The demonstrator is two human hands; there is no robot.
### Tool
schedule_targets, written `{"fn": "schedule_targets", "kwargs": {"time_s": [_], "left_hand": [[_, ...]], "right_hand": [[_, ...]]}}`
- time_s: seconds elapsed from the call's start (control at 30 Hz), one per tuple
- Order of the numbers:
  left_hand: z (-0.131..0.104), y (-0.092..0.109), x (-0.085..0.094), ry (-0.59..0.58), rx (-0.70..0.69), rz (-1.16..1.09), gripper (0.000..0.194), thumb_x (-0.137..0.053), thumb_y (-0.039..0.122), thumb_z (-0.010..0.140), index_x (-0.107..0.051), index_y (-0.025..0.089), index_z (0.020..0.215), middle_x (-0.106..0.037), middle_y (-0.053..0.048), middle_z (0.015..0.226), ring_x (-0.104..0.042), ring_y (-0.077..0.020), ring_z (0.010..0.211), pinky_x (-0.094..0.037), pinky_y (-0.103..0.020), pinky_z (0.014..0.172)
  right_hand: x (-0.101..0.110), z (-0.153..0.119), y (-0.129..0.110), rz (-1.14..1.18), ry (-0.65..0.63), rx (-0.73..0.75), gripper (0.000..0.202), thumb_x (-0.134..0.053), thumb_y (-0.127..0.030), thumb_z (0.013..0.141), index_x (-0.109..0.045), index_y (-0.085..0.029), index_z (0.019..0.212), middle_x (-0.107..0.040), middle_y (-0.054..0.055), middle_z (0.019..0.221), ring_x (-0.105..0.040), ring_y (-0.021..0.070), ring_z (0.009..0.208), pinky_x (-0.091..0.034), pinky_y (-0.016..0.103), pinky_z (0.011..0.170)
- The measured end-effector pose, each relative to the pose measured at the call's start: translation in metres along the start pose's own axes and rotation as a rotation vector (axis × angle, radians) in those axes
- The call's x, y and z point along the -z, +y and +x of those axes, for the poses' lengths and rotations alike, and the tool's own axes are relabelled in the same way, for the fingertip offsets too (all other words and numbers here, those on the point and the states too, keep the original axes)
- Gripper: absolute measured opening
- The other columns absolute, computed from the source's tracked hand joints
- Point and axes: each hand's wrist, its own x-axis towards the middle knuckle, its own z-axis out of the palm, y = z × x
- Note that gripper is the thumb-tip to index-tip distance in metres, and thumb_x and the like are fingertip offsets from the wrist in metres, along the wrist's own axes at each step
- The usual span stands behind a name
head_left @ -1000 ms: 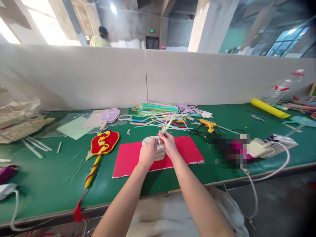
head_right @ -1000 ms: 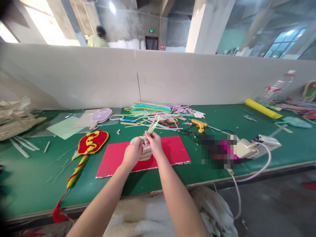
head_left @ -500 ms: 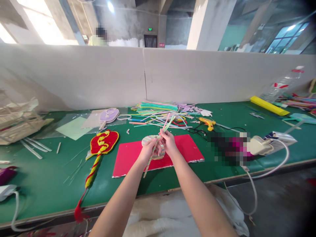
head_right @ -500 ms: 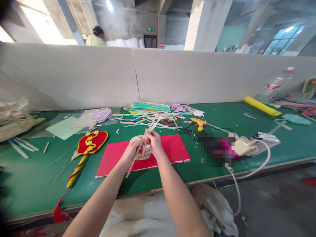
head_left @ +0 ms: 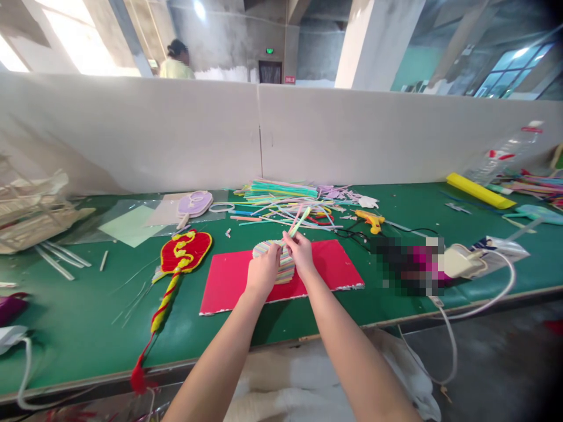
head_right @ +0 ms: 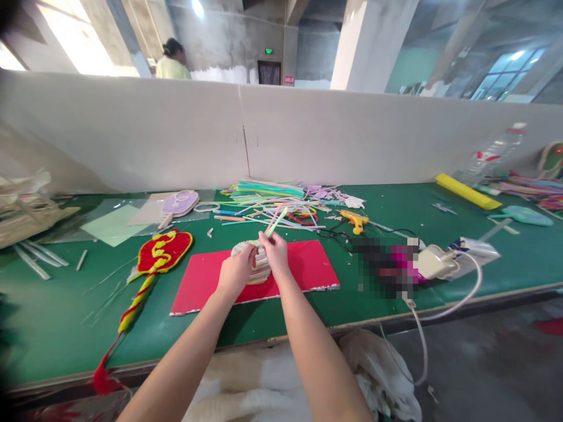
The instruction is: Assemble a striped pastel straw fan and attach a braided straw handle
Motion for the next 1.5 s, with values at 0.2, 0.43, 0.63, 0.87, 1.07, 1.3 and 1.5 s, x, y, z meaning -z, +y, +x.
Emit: {"fn": "schedule_targets", "kwargs": {"time_s": [0.2,0.43,0.63,0.87,1.07,1.3,1.5], "left_hand": [[0.006,-0.004,0.000,-0.317,0.098,-1.065,0.022,-0.048,0.028,0.081,-0.051,0.017,0.063,-0.040,0.005,0.041,-0.033,-0.0071,0.034,-0.025,-0.020,0.040],[0.004,0.000,0.005,-0.463,0.157,-1.323,0.022,-0.059,0.034,0.072,-0.057,0.013,0.078,-0.042,0.006,0.047,-0.036,-0.0035,0.035,-0.031,-0.017,0.038],[0.007,-0.003,-0.002,-0.244,0.079,-1.056,0.036,-0.049,0.051,0.077,-0.056,0.015,0.080,-0.060,-0.001,0.061,-0.057,-0.0133,0.055,-0.043,-0.023,0.051],[0.002,-0.007,-0.005,0.058,-0.110,-0.193,0.017,-0.050,0.033,0.081,-0.055,0.021,0.093,-0.062,-0.001,0.071,-0.057,-0.0150,0.062,-0.038,-0.023,0.056],[-0.001,-0.002,0.000,0.045,-0.072,0.016,0.022,-0.035,0.030,0.089,-0.056,0.023,0.090,-0.064,-0.002,0.072,-0.056,-0.0166,0.058,-0.027,-0.024,0.050],[0.004,-0.004,0.000,-0.136,0.101,-0.982,0.019,-0.048,0.023,0.081,-0.051,0.018,0.063,-0.049,0.003,0.048,-0.044,-0.0093,0.045,-0.032,-0.021,0.050],[0.008,-0.006,0.006,-0.408,0.257,-1.405,0.012,-0.058,0.019,0.071,-0.059,0.011,0.079,-0.042,0.006,0.046,-0.037,-0.0041,0.036,-0.036,-0.016,0.041]], "right_hand": [[-0.001,-0.002,-0.006,0.107,-0.078,-0.094,0.033,-0.072,-0.046,0.059,-0.053,-0.019,0.060,-0.040,-0.008,0.046,-0.033,0.0048,0.038,-0.027,0.021,0.037],[-0.002,-0.007,-0.014,0.198,-0.136,-0.134,0.036,-0.074,-0.047,0.057,-0.052,-0.019,0.062,-0.043,-0.007,0.049,-0.034,0.0042,0.037,-0.025,0.019,0.032],[0.000,-0.001,-0.007,0.150,-0.042,-0.066,0.031,-0.073,-0.040,0.062,-0.050,-0.018,0.059,-0.033,-0.010,0.042,-0.024,0.0027,0.034,-0.016,0.019,0.032],[-0.002,-0.004,-0.004,0.083,-0.074,-0.032,0.030,-0.074,-0.037,0.061,-0.051,-0.017,0.057,-0.035,-0.009,0.046,-0.027,0.0030,0.038,-0.016,0.020,0.036],[-0.004,-0.003,-0.002,0.061,-0.088,-0.007,0.031,-0.068,-0.044,0.068,-0.055,-0.017,0.059,-0.036,-0.008,0.046,-0.027,0.0030,0.038,-0.018,0.020,0.037],[-0.004,-0.005,-0.003,0.206,-0.127,-0.107,0.030,-0.074,-0.043,0.063,-0.059,-0.017,0.062,-0.044,-0.007,0.046,-0.037,0.0033,0.039,-0.024,0.018,0.037],[-0.005,-0.008,-0.008,0.234,-0.161,-0.174,0.034,-0.075,-0.047,0.059,-0.057,-0.018,0.061,-0.048,-0.006,0.045,-0.042,0.0046,0.038,-0.028,0.017,0.035]]}}
